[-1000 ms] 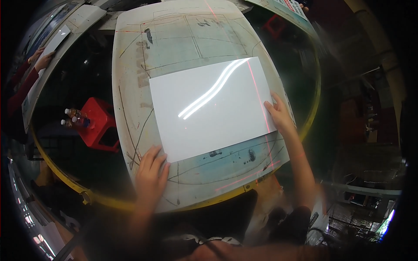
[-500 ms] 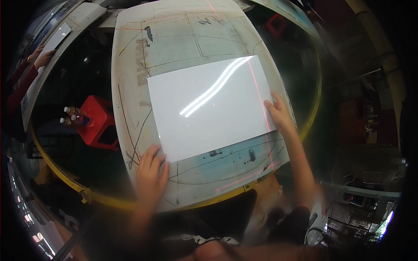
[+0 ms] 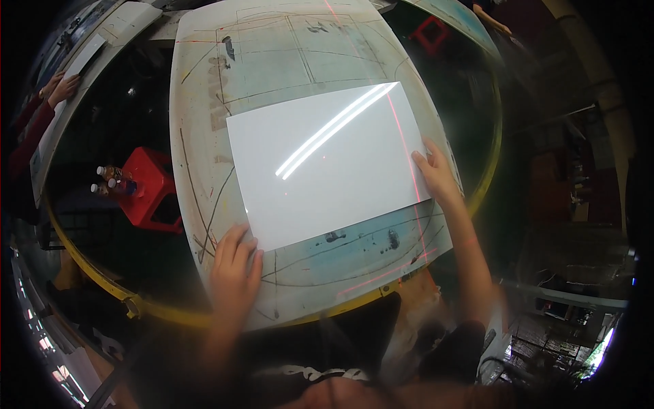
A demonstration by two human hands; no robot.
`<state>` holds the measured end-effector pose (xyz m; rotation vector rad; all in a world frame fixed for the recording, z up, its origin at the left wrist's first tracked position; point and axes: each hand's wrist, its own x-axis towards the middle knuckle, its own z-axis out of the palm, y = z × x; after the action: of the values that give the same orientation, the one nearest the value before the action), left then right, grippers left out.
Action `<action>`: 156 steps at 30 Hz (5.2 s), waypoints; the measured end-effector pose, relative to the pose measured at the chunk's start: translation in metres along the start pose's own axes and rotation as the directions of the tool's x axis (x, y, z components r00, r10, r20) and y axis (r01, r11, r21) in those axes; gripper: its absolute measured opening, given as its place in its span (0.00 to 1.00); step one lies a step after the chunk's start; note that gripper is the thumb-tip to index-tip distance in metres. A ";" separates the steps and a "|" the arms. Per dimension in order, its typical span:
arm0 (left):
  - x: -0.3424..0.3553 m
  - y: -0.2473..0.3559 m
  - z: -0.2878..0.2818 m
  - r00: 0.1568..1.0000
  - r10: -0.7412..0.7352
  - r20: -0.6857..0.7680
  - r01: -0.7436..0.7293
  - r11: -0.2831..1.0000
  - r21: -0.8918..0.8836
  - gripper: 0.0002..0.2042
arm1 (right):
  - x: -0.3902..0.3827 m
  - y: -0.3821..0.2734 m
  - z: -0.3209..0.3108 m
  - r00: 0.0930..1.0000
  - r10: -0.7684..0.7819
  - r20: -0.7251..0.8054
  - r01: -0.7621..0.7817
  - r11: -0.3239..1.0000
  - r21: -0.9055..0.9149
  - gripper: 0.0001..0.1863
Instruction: The recorder is manually aligning white sheets onto a rotating silk screen printing press using a laser guide.
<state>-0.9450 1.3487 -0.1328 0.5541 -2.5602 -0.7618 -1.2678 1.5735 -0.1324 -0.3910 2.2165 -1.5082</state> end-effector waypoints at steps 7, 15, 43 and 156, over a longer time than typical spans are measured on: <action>0.001 -0.001 0.000 1.000 0.028 0.006 -0.028 1.000 0.014 0.08 | 0.002 0.005 -0.002 1.000 -0.010 -0.017 0.010 0.999 -0.032 0.26; 0.002 0.003 0.001 1.000 0.006 -0.005 -0.006 1.000 0.007 0.07 | 0.002 0.007 0.000 0.999 -0.031 -0.045 0.029 0.999 -0.036 0.26; 0.003 0.005 0.001 1.000 -0.021 0.018 0.021 1.000 0.013 0.07 | 0.007 0.022 0.000 0.962 -0.232 -0.144 0.185 0.941 -0.284 0.21; -0.175 0.146 0.042 0.647 0.742 0.176 -0.712 0.670 -0.209 0.30 | -0.537 0.188 -0.120 0.797 -0.317 -0.515 -0.295 0.540 -0.788 0.22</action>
<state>-0.8554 1.5622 -0.1268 -0.6596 -2.5818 -0.6883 -0.8597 1.9861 -0.1669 -0.1743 3.4192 -0.3750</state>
